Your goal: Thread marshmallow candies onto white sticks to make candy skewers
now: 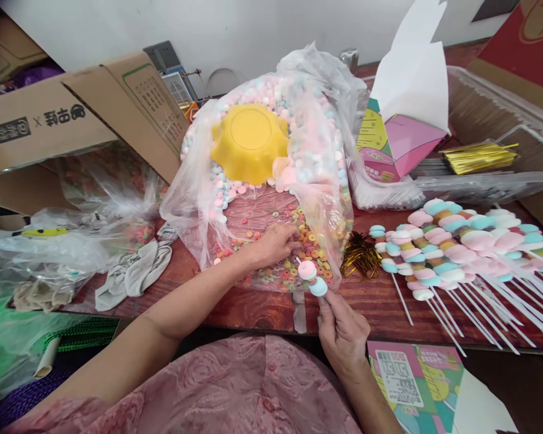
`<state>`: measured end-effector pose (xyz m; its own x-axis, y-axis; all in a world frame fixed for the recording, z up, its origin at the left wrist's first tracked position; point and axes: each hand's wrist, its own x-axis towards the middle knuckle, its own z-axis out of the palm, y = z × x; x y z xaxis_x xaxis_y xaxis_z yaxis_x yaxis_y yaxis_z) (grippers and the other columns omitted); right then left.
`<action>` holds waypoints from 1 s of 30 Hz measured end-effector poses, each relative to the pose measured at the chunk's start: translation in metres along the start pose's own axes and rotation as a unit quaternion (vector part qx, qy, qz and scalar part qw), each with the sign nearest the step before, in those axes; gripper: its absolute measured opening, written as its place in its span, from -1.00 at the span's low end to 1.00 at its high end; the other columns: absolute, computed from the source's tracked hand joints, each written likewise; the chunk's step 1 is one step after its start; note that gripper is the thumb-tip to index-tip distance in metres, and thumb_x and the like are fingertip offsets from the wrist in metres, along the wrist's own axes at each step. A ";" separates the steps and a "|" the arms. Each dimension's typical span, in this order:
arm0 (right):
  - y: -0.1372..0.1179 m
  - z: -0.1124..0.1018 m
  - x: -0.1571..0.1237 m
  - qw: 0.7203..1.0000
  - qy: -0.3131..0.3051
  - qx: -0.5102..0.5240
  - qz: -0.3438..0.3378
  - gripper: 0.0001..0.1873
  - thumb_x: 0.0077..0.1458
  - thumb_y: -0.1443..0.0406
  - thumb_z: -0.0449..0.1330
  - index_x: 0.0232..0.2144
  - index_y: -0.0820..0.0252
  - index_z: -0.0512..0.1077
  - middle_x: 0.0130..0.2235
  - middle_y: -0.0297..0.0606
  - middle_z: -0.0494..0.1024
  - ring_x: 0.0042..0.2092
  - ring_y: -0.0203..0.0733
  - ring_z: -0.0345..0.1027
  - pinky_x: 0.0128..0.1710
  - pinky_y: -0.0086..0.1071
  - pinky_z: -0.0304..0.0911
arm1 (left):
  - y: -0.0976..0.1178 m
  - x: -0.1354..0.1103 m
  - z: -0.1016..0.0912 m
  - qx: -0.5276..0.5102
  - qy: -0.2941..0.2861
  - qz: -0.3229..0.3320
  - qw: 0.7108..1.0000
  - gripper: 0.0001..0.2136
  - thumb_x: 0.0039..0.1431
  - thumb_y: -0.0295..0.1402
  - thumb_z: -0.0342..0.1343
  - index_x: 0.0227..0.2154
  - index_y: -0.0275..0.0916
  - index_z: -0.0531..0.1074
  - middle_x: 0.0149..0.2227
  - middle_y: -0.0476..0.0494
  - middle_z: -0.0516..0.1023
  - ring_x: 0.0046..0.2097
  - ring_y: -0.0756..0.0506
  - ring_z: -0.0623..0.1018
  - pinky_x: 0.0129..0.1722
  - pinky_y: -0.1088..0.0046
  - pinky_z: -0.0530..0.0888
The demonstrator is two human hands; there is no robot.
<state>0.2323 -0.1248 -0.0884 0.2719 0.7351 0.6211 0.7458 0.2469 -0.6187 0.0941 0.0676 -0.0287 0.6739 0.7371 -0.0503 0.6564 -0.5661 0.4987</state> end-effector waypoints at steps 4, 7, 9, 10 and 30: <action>0.001 0.001 0.000 1.000 0.001 0.000 0.007 -0.80 0.23 0.32 0.20 -0.14 0.21 0.58 -0.41 -0.22 0.64 -0.55 -0.27 0.45 -0.50 -0.46 0.36 | 0.001 0.000 0.002 0.027 0.036 0.007 0.999 -0.92 0.18 -0.39 0.14 -0.31 -0.28 0.48 -0.24 -0.24 0.55 -0.17 -0.22 0.51 -0.13 0.22 0.45; 0.000 0.001 0.000 1.000 0.001 0.000 0.010 -0.80 0.24 0.31 0.20 -0.15 0.21 0.59 -0.43 -0.23 0.63 -0.56 -0.27 0.45 -0.51 -0.47 0.37 | 0.000 -0.004 0.007 0.043 0.077 0.042 0.995 -0.94 0.17 -0.44 0.12 -0.35 -0.28 0.49 -0.23 -0.24 0.55 -0.12 -0.20 0.50 -0.04 0.21 0.43; 0.000 0.000 0.000 1.000 0.005 -0.001 0.007 -0.80 0.23 0.31 0.20 -0.16 0.20 0.59 -0.43 -0.23 0.64 -0.54 -0.26 0.47 -0.51 -0.47 0.37 | -0.001 -0.006 0.010 0.034 0.095 0.060 0.993 -0.91 0.14 -0.50 0.09 -0.41 -0.29 0.49 -0.30 -0.22 0.55 -0.17 -0.18 0.50 -0.05 0.22 0.44; -0.001 0.000 0.000 1.000 0.005 -0.002 0.005 -0.80 0.23 0.31 0.20 -0.15 0.20 0.59 -0.42 -0.23 0.64 -0.53 -0.25 0.48 -0.51 -0.47 0.36 | 0.000 -0.008 0.012 0.015 0.104 0.063 0.992 -0.89 0.12 -0.53 0.08 -0.44 -0.29 0.49 -0.34 -0.21 0.55 -0.20 -0.16 0.51 -0.06 0.22 0.45; -0.024 -0.005 0.004 0.990 -0.142 -0.003 -0.019 -0.73 0.27 0.38 0.08 -0.08 0.19 0.55 -0.25 -0.18 0.66 -0.35 -0.22 0.55 -0.34 -0.44 0.42 | 0.014 -0.105 0.004 -0.185 0.298 0.118 0.929 -0.86 0.27 -0.39 0.09 -0.26 -0.23 0.56 -0.31 -0.16 0.63 -0.25 -0.06 0.58 -0.19 0.37 0.54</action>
<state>0.2184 -0.1314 -0.0688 0.0613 0.8737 0.4827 0.7566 0.2747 -0.5934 0.0338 -0.0194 -0.0201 0.4041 0.7450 0.5308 0.2792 -0.6530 0.7040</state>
